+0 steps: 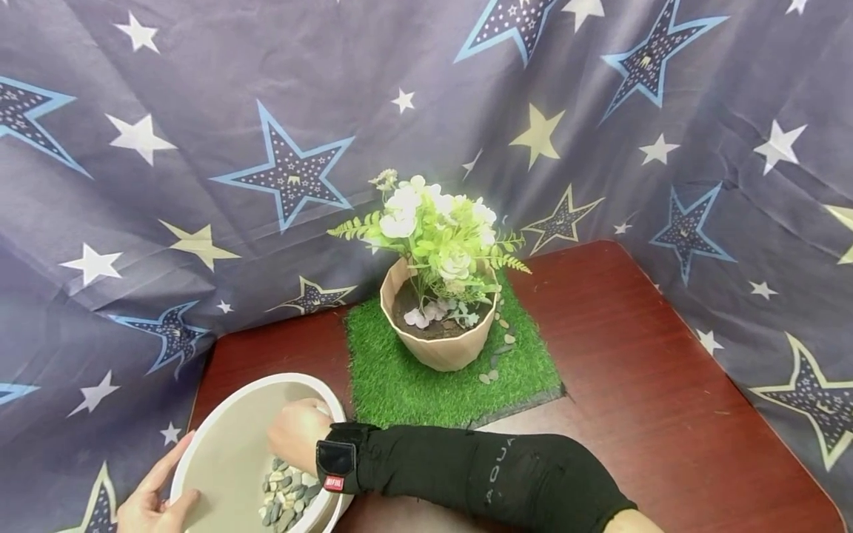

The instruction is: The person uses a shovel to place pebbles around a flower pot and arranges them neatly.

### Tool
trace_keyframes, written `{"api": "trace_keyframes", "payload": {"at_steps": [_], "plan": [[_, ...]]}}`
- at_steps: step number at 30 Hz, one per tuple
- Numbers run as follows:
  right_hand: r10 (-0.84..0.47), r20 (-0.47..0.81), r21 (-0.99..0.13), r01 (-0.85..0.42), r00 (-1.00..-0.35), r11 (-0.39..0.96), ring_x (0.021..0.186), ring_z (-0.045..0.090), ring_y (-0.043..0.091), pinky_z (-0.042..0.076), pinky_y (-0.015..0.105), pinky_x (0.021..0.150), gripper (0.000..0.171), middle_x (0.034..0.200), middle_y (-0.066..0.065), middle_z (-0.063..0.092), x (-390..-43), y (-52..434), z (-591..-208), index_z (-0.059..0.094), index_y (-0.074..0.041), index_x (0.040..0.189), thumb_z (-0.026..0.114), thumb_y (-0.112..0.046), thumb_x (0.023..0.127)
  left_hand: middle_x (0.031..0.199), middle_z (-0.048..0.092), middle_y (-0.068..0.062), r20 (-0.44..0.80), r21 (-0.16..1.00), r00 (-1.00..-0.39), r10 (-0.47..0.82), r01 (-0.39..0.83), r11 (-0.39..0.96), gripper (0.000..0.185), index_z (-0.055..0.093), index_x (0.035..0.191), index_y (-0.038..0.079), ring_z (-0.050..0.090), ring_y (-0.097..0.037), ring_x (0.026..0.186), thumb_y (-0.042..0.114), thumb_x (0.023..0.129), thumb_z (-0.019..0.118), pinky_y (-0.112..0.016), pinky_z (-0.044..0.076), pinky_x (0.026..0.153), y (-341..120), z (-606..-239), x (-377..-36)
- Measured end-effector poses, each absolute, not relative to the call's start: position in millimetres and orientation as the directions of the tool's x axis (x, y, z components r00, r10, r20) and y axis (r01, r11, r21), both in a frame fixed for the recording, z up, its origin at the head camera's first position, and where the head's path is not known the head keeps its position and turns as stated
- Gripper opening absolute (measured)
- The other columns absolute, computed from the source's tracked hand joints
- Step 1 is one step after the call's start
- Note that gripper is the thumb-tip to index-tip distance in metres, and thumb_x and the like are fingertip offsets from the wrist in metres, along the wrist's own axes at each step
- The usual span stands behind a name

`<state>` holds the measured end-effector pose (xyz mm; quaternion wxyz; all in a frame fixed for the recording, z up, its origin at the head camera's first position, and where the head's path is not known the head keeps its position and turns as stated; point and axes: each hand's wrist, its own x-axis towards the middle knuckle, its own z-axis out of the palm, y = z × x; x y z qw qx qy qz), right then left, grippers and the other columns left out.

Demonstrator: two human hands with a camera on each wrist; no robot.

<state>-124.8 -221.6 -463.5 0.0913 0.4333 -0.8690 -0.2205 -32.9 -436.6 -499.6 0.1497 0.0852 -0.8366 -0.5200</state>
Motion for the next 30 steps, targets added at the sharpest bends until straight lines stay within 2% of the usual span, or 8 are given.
{"api": "trace_keyframes", "payload": {"at_steps": [3,9,14,16,19,23,28,30], "plan": [[-0.756,-0.07,0.405,-0.711,-0.651,0.575,0.056,0.044,0.005,0.032,0.037,0.037,0.028,0.064,-0.022,0.053,-121.0,-225.5,-466.5,0.063,-0.041,0.067,0.067,-0.037,0.094,0.111,0.067,0.039,0.162,0.905,-0.938,-0.305,0.018,0.426,0.085,0.057,0.149,0.012,0.067,0.006,0.058,-0.028,0.075,0.053,-0.017,0.051,0.043,-435.9,-497.9,-33.5],[-0.694,-0.122,0.304,-0.692,-0.71,0.655,0.067,0.054,0.0,0.044,0.029,0.052,0.019,0.077,-0.023,0.068,-116.6,-234.9,-482.0,0.073,-0.046,0.077,0.065,-0.047,0.095,0.121,0.068,0.031,0.245,0.922,-0.952,-0.184,0.169,0.349,0.089,0.055,0.15,0.008,0.069,0.009,0.069,-0.035,0.073,0.048,-0.015,0.052,0.046,-440.6,-500.3,-33.0],[-0.606,-0.207,0.267,-0.64,-0.768,0.721,0.069,0.05,0.001,0.039,0.029,0.057,0.018,0.079,-0.025,0.065,-115.0,-239.7,-486.0,0.071,-0.044,0.076,0.067,-0.052,0.092,0.115,0.069,0.034,0.208,0.922,-0.944,-0.256,0.102,0.374,0.086,0.058,0.148,0.01,0.068,0.007,0.065,-0.032,0.074,0.05,-0.015,0.052,0.045,-434.6,-498.1,-34.1],[-0.637,-0.252,0.263,-0.685,-0.729,0.68,0.069,0.05,0.001,0.039,0.028,0.058,0.017,0.081,-0.025,0.065,-115.7,-235.1,-483.3,0.071,-0.043,0.077,0.068,-0.052,0.091,0.11,0.067,0.039,0.167,0.909,-0.937,-0.306,0.026,0.417,0.085,0.058,0.148,0.013,0.067,0.006,0.06,-0.029,0.075,0.053,-0.016,0.051,0.044,-430.9,-496.2,-34.5],[-0.748,-0.32,0.231,-0.814,-0.581,0.533,0.077,0.055,0.0,0.046,0.027,0.065,0.014,0.093,-0.026,0.069,-120.2,-223.7,-475.4,0.074,-0.043,0.088,0.064,-0.05,0.093,0.104,0.066,0.042,0.111,0.898,-0.93,-0.35,-0.056,0.436,0.084,0.058,0.149,0.016,0.066,0.005,0.057,-0.025,0.076,0.055,-0.017,0.052,0.044,-426.6,-494.2,-35.3],[-0.848,-0.348,0.14,-0.916,-0.4,0.375,0.091,0.06,-0.004,0.05,0.02,0.081,0.018,0.11,-0.025,0.071,-127.0,-211.8,-464.4,0.076,-0.042,0.1,0.058,-0.045,0.098,0.103,0.066,0.043,0.116,0.889,-0.928,-0.354,-0.062,0.454,0.083,0.058,0.149,0.016,0.066,0.006,0.057,-0.024,0.076,0.055,-0.017,0.052,0.044,-426.7,-493.0,-35.2],[-0.857,-0.279,0.11,-0.901,-0.434,0.42,0.073,0.057,-0.003,0.052,0.021,0.07,0.025,0.088,-0.024,0.071,-126.0,-210.6,-461.6,0.065,-0.037,0.069,0.065,-0.044,0.093,0.106,0.066,0.04,0.138,0.905,-0.939,-0.314,-0.009,0.425,0.085,0.058,0.149,0.016,0.067,0.006,0.061,-0.027,0.076,0.054,-0.017,0.053,0.045,-432.4,-495.6,-33.7],[-0.848,-0.27,0.092,-0.889,-0.456,0.449,0.068,0.054,-0.002,0.051,0.023,0.067,0.029,0.082,-0.023,0.069,-126.0,-212.6,-460.7,0.062,-0.037,0.064,0.068,-0.045,0.09,0.109,0.067,0.038,0.157,0.914,-0.947,-0.281,0.031,0.405,0.086,0.057,0.15,0.015,0.068,0.008,0.066,-0.029,0.076,0.053,-0.016,0.054,0.048,-434.8,-497.4,-33.4]]}}
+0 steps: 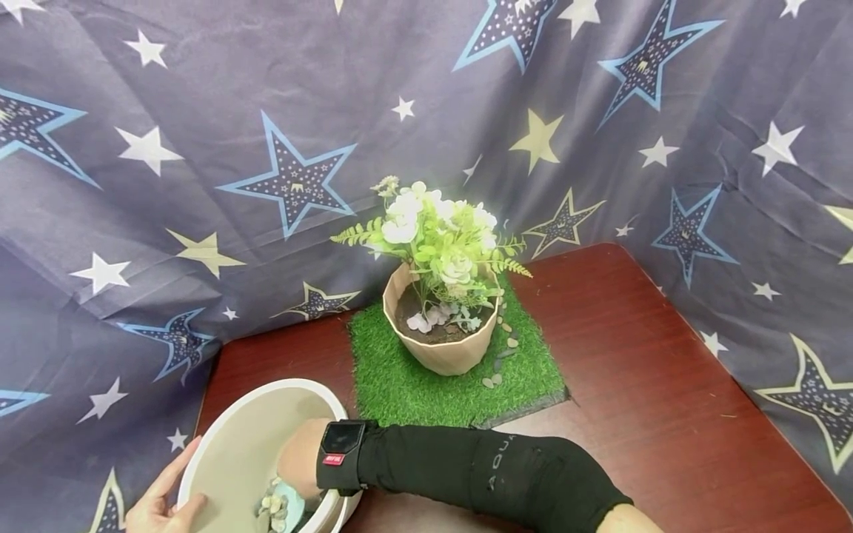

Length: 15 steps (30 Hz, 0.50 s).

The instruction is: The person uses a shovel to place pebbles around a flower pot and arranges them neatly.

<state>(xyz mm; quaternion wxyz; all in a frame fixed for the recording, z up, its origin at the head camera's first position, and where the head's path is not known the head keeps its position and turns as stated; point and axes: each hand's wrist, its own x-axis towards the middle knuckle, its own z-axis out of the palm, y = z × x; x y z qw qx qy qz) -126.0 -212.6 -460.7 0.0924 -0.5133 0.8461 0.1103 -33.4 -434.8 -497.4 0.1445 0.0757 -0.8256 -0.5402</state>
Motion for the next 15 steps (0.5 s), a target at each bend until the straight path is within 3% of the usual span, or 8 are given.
{"api": "trace_keyframes", "payload": {"at_steps": [8,15], "plan": [[-0.844,-0.266,0.017,-0.878,-0.465,0.478,0.072,0.055,0.001,0.052,0.025,0.071,0.015,0.091,-0.021,0.072,-132.1,-210.5,-442.7,0.071,-0.037,0.081,0.066,-0.045,0.093,0.121,0.066,0.033,0.265,0.9,-0.95,-0.168,0.181,0.395,0.09,0.054,0.151,0.009,0.068,0.012,0.078,-0.035,0.072,0.049,-0.012,0.055,0.055,-439.7,-501.3,-35.1],[-0.824,-0.245,-0.041,-0.844,-0.51,0.535,0.072,0.053,0.001,0.048,0.025,0.065,0.031,0.083,-0.02,0.064,-132.5,-196.9,-422.4,0.057,-0.033,0.07,0.062,-0.049,0.097,0.124,0.065,0.032,0.236,0.909,-0.963,-0.128,0.172,0.379,0.089,0.05,0.154,0.009,0.067,0.013,0.087,-0.034,0.075,0.047,-0.01,0.055,0.062,-442.9,-502.5,-34.5]]}}
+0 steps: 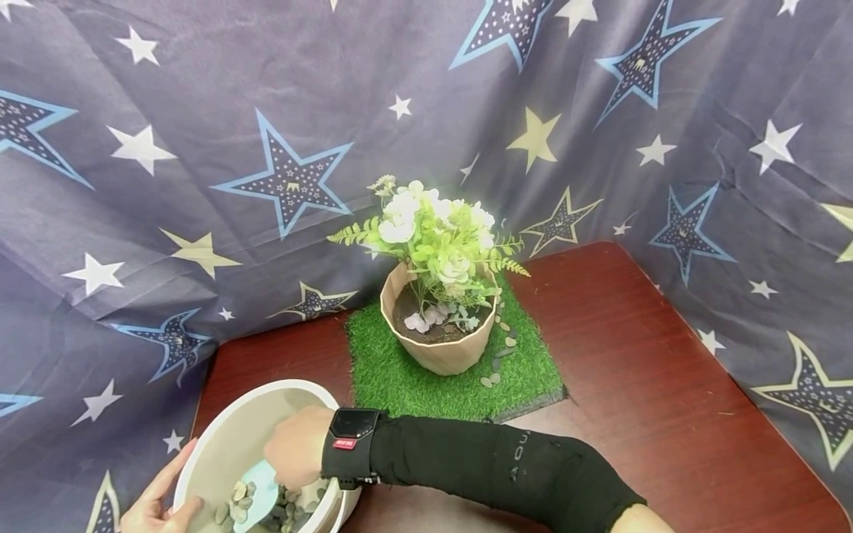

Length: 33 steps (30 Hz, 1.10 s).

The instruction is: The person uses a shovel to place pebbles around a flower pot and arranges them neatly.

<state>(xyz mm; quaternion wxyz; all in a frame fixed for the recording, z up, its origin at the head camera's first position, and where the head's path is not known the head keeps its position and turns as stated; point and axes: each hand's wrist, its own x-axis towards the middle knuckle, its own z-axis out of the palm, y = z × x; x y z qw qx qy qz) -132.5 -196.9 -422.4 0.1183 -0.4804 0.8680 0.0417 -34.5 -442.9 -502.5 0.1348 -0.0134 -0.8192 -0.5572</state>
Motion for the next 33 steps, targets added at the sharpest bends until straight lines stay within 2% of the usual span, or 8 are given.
{"api": "trace_keyframes", "payload": {"at_steps": [4,9,11,15,21,25,29,33], "plan": [[-0.827,-0.173,-0.04,-0.835,-0.535,0.549,0.067,0.052,0.001,0.047,0.024,0.063,0.033,0.077,-0.02,0.063,-128.2,-191.1,-423.1,0.055,-0.034,0.067,0.064,-0.049,0.095,0.128,0.064,0.029,0.21,0.933,-0.975,-0.067,0.18,0.311,0.091,0.047,0.156,0.011,0.067,0.011,0.089,-0.035,0.078,0.046,-0.012,0.056,0.061,-449.0,-506.2,-33.4],[-0.811,-0.143,-0.072,-0.812,-0.567,0.58,0.062,0.051,0.002,0.047,0.026,0.058,0.027,0.073,-0.018,0.062,-128.0,-188.0,-424.6,0.061,-0.035,0.07,0.066,-0.047,0.094,0.127,0.065,0.029,0.193,0.936,-0.977,-0.085,0.158,0.315,0.089,0.047,0.156,0.009,0.066,0.01,0.085,-0.034,0.078,0.047,-0.014,0.055,0.057,-447.7,-508.9,-31.8],[-0.806,-0.143,-0.104,-0.801,-0.575,0.59,0.061,0.052,0.002,0.047,0.026,0.057,0.025,0.073,-0.017,0.063,-130.8,-181.9,-420.4,0.065,-0.034,0.074,0.065,-0.048,0.095,0.121,0.067,0.029,0.19,0.933,-0.977,-0.101,0.147,0.328,0.09,0.048,0.156,0.01,0.066,0.009,0.08,-0.034,0.078,0.048,-0.016,0.055,0.053,-446.1,-508.4,-32.0],[-0.807,-0.138,-0.169,-0.789,-0.574,0.591,0.064,0.055,0.003,0.048,0.026,0.058,0.025,0.076,-0.016,0.064,-138.6,-162.5,-408.6,0.068,-0.032,0.079,0.062,-0.048,0.098,0.116,0.069,0.028,0.201,0.937,-0.975,-0.091,0.164,0.308,0.093,0.048,0.156,0.012,0.068,0.008,0.075,-0.036,0.076,0.046,-0.019,0.055,0.048,-447.2,-506.9,-33.3],[-0.809,-0.126,-0.26,-0.768,-0.573,0.585,0.075,0.06,0.002,0.05,0.025,0.065,0.034,0.077,-0.016,0.062,-148.1,-140.9,-404.4,0.061,-0.031,0.073,0.058,-0.049,0.102,0.12,0.069,0.026,0.203,0.957,-0.977,-0.06,0.185,0.222,0.093,0.047,0.156,0.013,0.07,0.005,0.077,-0.037,0.078,0.043,-0.022,0.056,0.048,-452.3,-509.7,-35.7],[-0.826,-0.12,-0.293,-0.776,-0.55,0.559,0.076,0.059,0.002,0.049,0.024,0.066,0.038,0.075,-0.016,0.06,-147.4,-129.1,-403.2,0.057,-0.03,0.07,0.055,-0.048,0.104,0.128,0.066,0.026,0.207,0.955,-0.977,0.058,0.214,0.203,0.097,0.042,0.16,0.016,0.07,0.004,0.079,-0.038,0.079,0.041,-0.022,0.055,0.048,-460.7,-513.6,-36.9],[-0.839,-0.11,-0.318,-0.781,-0.533,0.537,0.073,0.057,0.001,0.046,0.023,0.065,0.036,0.074,-0.015,0.059,-146.0,-110.7,-397.0,0.06,-0.03,0.074,0.054,-0.046,0.105,0.139,0.06,0.023,0.216,0.961,-0.951,0.22,0.247,0.122,0.104,0.033,0.163,0.017,0.07,0.001,0.084,-0.041,0.078,0.034,-0.021,0.055,0.051,-471.5,-515.2,-38.8],[-0.834,-0.058,-0.354,-0.77,-0.549,0.531,0.069,0.055,0.001,0.043,0.022,0.062,0.031,0.07,-0.016,0.057,-146.0,-87.1,-389.6,0.062,-0.031,0.078,0.055,-0.044,0.105,0.137,0.062,0.022,0.224,0.959,-0.952,0.209,0.254,0.125,0.103,0.034,0.163,0.015,0.071,0.0,0.082,-0.041,0.077,0.035,-0.022,0.055,0.049,-470.7,-513.6,-40.9]]}}
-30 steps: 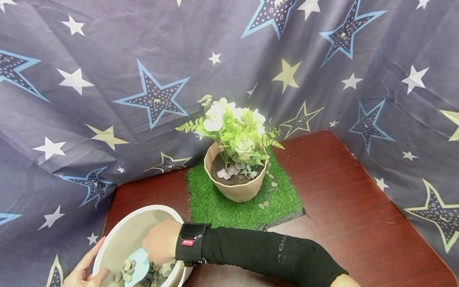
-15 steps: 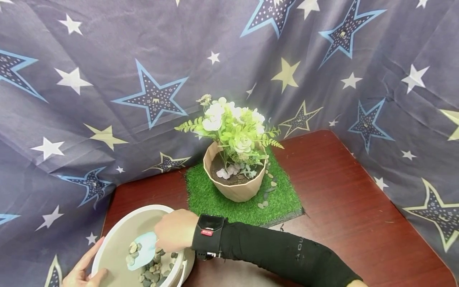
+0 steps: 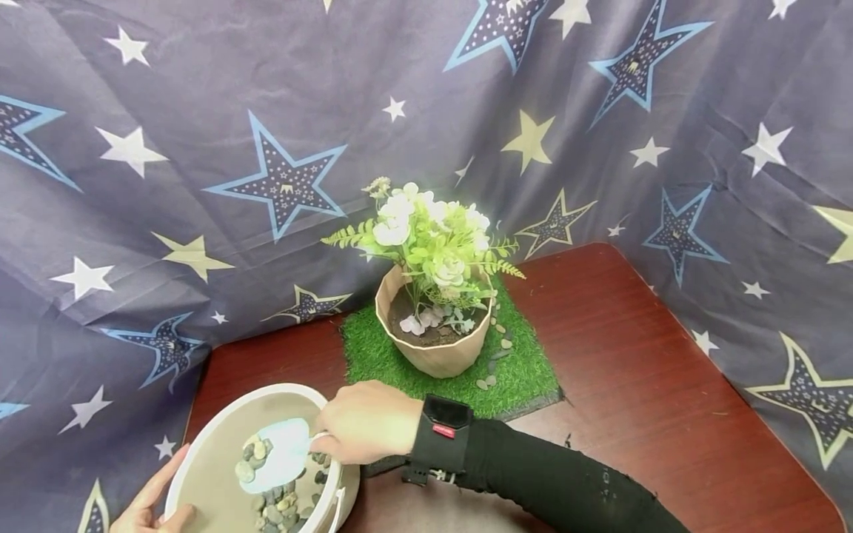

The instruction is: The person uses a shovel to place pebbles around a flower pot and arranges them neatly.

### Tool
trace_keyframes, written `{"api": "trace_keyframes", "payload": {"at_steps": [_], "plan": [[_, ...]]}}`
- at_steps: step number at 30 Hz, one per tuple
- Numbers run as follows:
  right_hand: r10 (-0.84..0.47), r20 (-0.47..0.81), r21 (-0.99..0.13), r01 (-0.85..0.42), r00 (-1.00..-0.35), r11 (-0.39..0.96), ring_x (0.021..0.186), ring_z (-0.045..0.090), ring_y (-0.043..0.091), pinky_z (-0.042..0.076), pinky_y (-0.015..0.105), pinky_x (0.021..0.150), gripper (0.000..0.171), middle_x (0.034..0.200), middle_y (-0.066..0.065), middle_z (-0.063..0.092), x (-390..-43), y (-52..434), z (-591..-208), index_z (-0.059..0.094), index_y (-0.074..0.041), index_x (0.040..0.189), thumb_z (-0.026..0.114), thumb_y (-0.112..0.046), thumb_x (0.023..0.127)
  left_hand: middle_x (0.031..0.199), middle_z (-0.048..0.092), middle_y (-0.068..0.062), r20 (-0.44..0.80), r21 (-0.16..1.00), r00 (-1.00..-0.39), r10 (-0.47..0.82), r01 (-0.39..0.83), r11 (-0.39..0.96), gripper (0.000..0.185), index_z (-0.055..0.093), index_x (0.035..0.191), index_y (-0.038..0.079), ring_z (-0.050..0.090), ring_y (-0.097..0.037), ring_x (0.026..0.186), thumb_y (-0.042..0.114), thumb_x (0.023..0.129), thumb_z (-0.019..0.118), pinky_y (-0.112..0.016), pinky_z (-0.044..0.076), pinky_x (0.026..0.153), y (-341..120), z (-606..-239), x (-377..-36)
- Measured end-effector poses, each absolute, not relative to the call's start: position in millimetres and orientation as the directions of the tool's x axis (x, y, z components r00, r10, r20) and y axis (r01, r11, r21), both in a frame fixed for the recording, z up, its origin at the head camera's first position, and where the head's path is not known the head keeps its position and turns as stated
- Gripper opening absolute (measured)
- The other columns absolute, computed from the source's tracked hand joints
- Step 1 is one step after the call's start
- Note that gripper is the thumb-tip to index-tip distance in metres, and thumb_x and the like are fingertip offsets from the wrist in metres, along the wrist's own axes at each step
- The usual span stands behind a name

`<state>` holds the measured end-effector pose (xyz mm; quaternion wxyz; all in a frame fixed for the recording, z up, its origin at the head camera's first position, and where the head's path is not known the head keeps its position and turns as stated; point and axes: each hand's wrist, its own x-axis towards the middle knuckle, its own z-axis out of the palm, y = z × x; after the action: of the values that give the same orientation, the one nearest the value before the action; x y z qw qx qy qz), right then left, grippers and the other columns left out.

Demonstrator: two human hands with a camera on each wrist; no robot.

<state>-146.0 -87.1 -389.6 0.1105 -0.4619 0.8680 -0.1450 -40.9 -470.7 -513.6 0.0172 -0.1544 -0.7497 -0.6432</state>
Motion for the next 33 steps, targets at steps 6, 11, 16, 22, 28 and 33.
{"api": "trace_keyframes", "payload": {"at_steps": [6,11,16,22,28,33], "plan": [[-0.778,-0.016,-0.359,-0.723,-0.628,0.59,0.058,0.05,0.002,0.041,0.022,0.056,0.039,0.061,-0.015,0.048,-146.0,-42.0,-387.3,0.052,-0.028,0.068,0.058,-0.044,0.103,0.136,0.064,0.023,0.242,0.948,-0.963,0.123,0.261,0.181,0.098,0.036,0.161,0.008,0.07,0.003,0.084,-0.04,0.076,0.039,-0.022,0.055,0.048,-460.6,-511.0,-37.5],[-0.711,0.06,-0.424,-0.663,-0.701,0.617,0.052,0.037,0.003,0.032,0.02,0.051,0.04,0.058,-0.015,0.037,-141.8,11.2,-397.3,0.047,-0.025,0.068,0.06,-0.039,0.103,0.129,0.066,0.024,0.21,0.955,-0.973,0.093,0.225,0.191,0.098,0.038,0.161,0.012,0.07,0.002,0.075,-0.039,0.078,0.038,-0.023,0.053,0.043,-457.8,-508.3,-36.3],[-0.607,0.097,-0.507,-0.564,-0.789,0.652,0.055,0.029,0.002,0.027,0.021,0.054,0.038,0.061,-0.016,0.03,-126.0,62.1,-424.1,0.046,-0.026,0.07,0.06,-0.035,0.104,0.119,0.069,0.026,0.181,0.95,-0.983,0.0,0.175,0.259,0.095,0.042,0.159,0.015,0.069,0.003,0.068,-0.035,0.079,0.043,-0.025,0.051,0.041,-457.4,-508.2,-35.0],[-0.496,0.061,-0.582,-0.435,-0.866,0.687,0.057,0.034,-0.001,0.032,0.021,0.059,0.031,0.063,-0.018,0.037,-100.1,98.4,-464.5,0.054,-0.029,0.075,0.06,-0.034,0.104,0.123,0.069,0.024,0.186,0.96,-0.981,0.058,0.194,0.204,0.097,0.04,0.161,0.015,0.069,0.001,0.07,-0.037,0.079,0.04,-0.025,0.052,0.041,-462.5,-509.9,-36.0],[-0.405,0.071,-0.678,-0.342,-0.911,0.651,0.062,0.042,-0.002,0.038,0.02,0.059,0.016,0.069,-0.018,0.048,-82.2,104.4,-495.0,0.066,-0.025,0.086,0.064,-0.025,0.102,0.132,0.065,0.023,0.218,0.957,-0.963,0.16,0.243,0.158,0.101,0.033,0.163,0.015,0.07,0.001,0.073,-0.04,0.078,0.035,-0.024,0.052,0.043,-468.7,-511.3,-37.9],[-0.372,0.027,-0.718,-0.277,-0.928,0.639,0.063,0.046,-0.003,0.041,0.02,0.059,0.009,0.072,-0.016,0.053,-74.6,100.1,-512.3,0.067,-0.021,0.092,0.064,-0.02,0.1,0.134,0.064,0.023,0.247,0.94,-0.963,0.112,0.266,0.215,0.098,0.037,0.161,0.009,0.069,0.004,0.076,-0.04,0.077,0.039,-0.021,0.052,0.044,-462.7,-511.4,-37.7]]}}
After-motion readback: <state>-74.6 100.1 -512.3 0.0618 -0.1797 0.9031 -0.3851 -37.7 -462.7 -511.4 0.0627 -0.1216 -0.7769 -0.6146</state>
